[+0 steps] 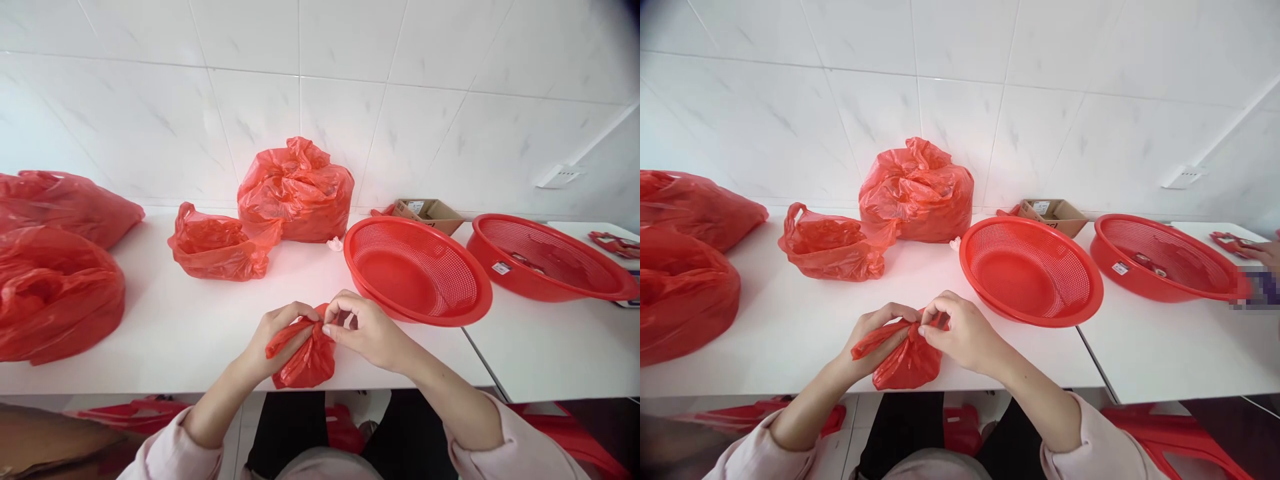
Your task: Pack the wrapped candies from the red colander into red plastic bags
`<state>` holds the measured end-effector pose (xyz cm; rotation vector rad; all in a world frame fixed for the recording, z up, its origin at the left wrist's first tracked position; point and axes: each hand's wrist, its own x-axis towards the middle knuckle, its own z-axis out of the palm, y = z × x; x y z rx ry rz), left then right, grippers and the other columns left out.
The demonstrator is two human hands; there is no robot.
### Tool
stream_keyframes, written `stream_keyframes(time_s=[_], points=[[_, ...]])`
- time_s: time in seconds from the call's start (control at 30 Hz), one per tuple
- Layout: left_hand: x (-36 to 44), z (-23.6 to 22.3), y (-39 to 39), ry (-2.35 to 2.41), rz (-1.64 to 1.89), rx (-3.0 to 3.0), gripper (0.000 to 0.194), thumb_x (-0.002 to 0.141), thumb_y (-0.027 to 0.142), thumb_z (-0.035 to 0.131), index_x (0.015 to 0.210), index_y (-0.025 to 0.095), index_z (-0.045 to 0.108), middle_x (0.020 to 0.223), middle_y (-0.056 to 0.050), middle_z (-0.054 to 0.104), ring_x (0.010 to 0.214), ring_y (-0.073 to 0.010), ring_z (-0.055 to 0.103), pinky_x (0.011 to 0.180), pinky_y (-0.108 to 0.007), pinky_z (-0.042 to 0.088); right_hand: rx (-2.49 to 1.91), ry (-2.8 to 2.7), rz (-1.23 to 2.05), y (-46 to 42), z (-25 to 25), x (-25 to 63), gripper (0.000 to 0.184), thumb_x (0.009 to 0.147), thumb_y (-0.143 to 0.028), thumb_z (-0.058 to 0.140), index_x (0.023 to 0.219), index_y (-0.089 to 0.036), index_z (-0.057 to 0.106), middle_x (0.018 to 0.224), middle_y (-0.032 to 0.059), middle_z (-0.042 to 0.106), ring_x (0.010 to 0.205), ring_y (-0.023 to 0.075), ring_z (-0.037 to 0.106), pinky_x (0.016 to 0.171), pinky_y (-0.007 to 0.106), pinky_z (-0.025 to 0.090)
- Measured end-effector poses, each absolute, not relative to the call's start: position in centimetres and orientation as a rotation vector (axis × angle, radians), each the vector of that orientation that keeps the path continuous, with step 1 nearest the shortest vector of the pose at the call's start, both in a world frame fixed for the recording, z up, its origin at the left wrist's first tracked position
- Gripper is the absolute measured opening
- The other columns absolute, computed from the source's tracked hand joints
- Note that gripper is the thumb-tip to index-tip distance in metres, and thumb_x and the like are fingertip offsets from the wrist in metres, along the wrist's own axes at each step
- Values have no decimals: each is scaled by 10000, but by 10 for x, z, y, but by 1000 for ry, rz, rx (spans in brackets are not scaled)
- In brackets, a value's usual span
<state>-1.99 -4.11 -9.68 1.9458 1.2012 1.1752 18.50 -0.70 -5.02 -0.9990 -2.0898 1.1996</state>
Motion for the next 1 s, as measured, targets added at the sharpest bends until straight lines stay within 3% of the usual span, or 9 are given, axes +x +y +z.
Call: stream_keyframes(time_s=[0.2, 0.43, 0.53, 0.63, 0.7, 0.77, 0.87, 1.0], points=[[-17, -108, -37, 1193, 1206, 2107, 62, 920, 228, 531, 925, 222, 593, 849, -13, 709, 712, -135, 668, 668, -234, 500, -991, -1981, 1433, -5, -54, 183, 114, 823, -279, 665, 877, -182, 641, 922, 6, 638, 744, 110, 557, 694, 267, 452], [-23, -87, -37, 990, 925, 1861, 117, 928, 241, 563, 979, 207, 664, 953, -42, 722, 831, -151, 683, 743, -243, 524, -934, -2065, 1535, 1, -57, 187, 63, 780, -206, 679, 781, -177, 622, 799, -19, 629, 681, 97, 533, 634, 237, 439], [-23, -88, -35, 954, 894, 1828, 126, 927, 267, 583, 941, 197, 686, 901, -40, 734, 783, -155, 682, 761, -271, 538, -961, -2328, 1154, -4, -52, 189, 53, 769, -139, 655, 763, -182, 624, 824, -12, 632, 675, 100, 535, 621, 237, 425], [-24, -93, -30, 1050, 960, 1882, 144, 919, 287, 597, 892, 195, 705, 848, -37, 745, 773, -170, 686, 873, -339, 534, -922, -2628, 301, -15, -46, 187, 101, 785, -71, 589, 765, -162, 629, 808, 24, 620, 679, 138, 533, 642, 292, 392], [-28, -94, -26, 1086, 1028, 1941, 141, 916, 276, 602, 907, 198, 719, 894, -54, 758, 860, -195, 699, 968, -380, 498, -811, -2685, -224, -22, -45, 185, 176, 805, -17, 514, 764, -141, 631, 775, 55, 610, 675, 167, 532, 644, 327, 363], [-35, -93, -21, 1093, 1100, 1995, 129, 916, 250, 600, 931, 202, 719, 968, -73, 764, 983, -219, 699, 1050, -409, 438, -742, -2660, -487, -28, -49, 183, 242, 804, 31, 457, 737, -140, 615, 739, 64, 594, 652, 174, 522, 627, 336, 335], [-45, -91, -17, 1074, 1163, 2027, 90, 915, 221, 605, 915, 203, 693, 928, -77, 769, 1076, -248, 687, 1107, -457, 372, -778, -2631, -452, -30, -60, 184, 221, 782, 20, 479, 699, -161, 575, 708, 41, 575, 612, 159, 499, 606, 327, 318], [-46, -89, -22, 1077, 1134, 1828, 99, 920, 261, 611, 898, 186, 671, 896, -90, 759, 1076, -265, 691, 986, -420, 492, -917, -2583, 6, -28, -72, 189, 138, 749, -41, 555, 741, -178, 567, 736, 5, 598, 611, 132, 506, 598, 293, 344]])
